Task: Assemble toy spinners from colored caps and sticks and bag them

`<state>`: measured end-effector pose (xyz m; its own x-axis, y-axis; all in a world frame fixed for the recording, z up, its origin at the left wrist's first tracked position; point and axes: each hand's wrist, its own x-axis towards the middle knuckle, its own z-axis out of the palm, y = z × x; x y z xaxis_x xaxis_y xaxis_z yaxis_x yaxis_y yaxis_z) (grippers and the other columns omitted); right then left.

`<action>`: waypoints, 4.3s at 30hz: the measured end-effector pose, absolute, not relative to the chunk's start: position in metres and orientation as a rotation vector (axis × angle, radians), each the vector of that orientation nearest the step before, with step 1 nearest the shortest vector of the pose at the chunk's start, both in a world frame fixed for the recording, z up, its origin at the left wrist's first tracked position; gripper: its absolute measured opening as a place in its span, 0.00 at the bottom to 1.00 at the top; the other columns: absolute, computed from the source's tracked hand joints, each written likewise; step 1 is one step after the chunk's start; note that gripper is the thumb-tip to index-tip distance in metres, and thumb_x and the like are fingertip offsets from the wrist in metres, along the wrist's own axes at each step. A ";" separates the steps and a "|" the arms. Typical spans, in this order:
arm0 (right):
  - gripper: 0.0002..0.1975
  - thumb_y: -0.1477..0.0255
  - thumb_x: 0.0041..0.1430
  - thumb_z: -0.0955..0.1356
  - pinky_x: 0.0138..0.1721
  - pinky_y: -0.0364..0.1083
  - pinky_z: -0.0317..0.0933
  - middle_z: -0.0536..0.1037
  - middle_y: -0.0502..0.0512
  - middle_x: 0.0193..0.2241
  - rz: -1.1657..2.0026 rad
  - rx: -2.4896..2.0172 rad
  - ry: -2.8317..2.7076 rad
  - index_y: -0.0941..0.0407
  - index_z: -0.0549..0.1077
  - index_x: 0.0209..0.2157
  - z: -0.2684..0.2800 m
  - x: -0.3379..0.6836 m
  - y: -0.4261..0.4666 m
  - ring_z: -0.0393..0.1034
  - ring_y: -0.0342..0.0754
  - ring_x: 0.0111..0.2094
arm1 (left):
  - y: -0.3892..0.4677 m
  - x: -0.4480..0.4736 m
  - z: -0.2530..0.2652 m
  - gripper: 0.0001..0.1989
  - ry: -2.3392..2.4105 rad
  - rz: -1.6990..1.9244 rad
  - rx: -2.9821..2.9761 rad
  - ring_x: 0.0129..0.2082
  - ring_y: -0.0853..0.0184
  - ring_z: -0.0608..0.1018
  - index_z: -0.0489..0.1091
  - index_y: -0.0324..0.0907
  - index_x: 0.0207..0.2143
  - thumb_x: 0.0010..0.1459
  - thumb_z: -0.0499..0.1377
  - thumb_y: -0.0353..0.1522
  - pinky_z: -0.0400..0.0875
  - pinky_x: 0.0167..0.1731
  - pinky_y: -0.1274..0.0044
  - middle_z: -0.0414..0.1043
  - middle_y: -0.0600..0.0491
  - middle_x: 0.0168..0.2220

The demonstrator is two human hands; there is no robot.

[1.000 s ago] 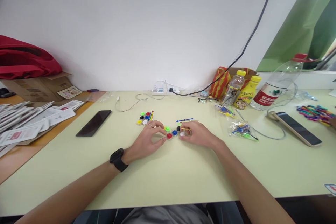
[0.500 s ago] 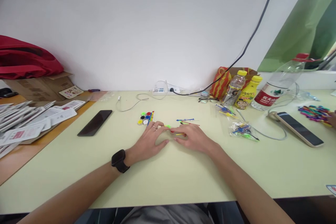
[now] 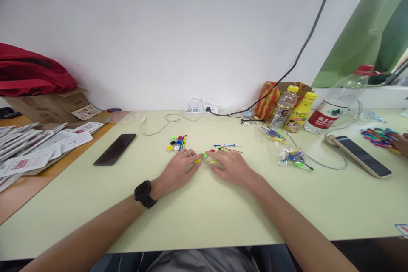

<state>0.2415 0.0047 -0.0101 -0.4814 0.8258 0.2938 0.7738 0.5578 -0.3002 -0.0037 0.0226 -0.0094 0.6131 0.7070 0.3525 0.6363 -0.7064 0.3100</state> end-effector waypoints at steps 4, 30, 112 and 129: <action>0.18 0.65 0.67 0.66 0.48 0.55 0.66 0.80 0.58 0.49 0.253 -1.249 -2.356 0.51 0.71 0.57 -0.008 0.237 0.001 0.75 0.57 0.48 | 0.020 -0.003 -0.010 0.13 1.125 0.762 2.495 0.44 0.57 0.76 0.71 0.43 0.51 0.65 0.59 0.34 0.70 0.48 0.63 0.75 0.48 0.42; 0.08 0.65 0.71 0.62 0.36 0.48 0.64 0.73 0.53 0.33 0.845 -0.963 -1.913 0.53 0.70 0.39 0.001 0.216 -0.011 0.67 0.49 0.33 | 0.020 0.001 -0.005 0.20 0.709 0.759 1.592 0.47 0.55 0.82 0.77 0.39 0.49 0.56 0.70 0.38 0.76 0.51 0.64 0.80 0.44 0.48; 0.10 0.62 0.69 0.67 0.38 0.48 0.65 0.74 0.53 0.35 0.911 -0.921 -1.699 0.51 0.69 0.47 0.002 0.219 -0.009 0.70 0.49 0.37 | 0.022 -0.003 -0.001 0.15 0.722 0.918 1.416 0.40 0.61 0.83 0.75 0.38 0.40 0.55 0.72 0.36 0.77 0.47 0.68 0.80 0.48 0.38; 0.25 0.54 0.69 0.60 0.26 0.47 0.45 0.55 0.46 0.18 1.504 -0.938 -1.359 0.54 0.68 0.23 0.000 0.220 -0.005 0.47 0.44 0.21 | 0.028 -0.005 -0.007 0.16 0.761 0.978 1.419 0.40 0.63 0.81 0.77 0.38 0.42 0.54 0.72 0.36 0.76 0.45 0.71 0.80 0.47 0.40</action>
<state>0.2199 -0.0052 -0.0004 -0.3303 0.9436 0.0226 -0.1182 -0.0176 -0.9928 -0.0055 0.0276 -0.0068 0.4342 0.8918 0.1271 -0.0959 -0.0945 0.9909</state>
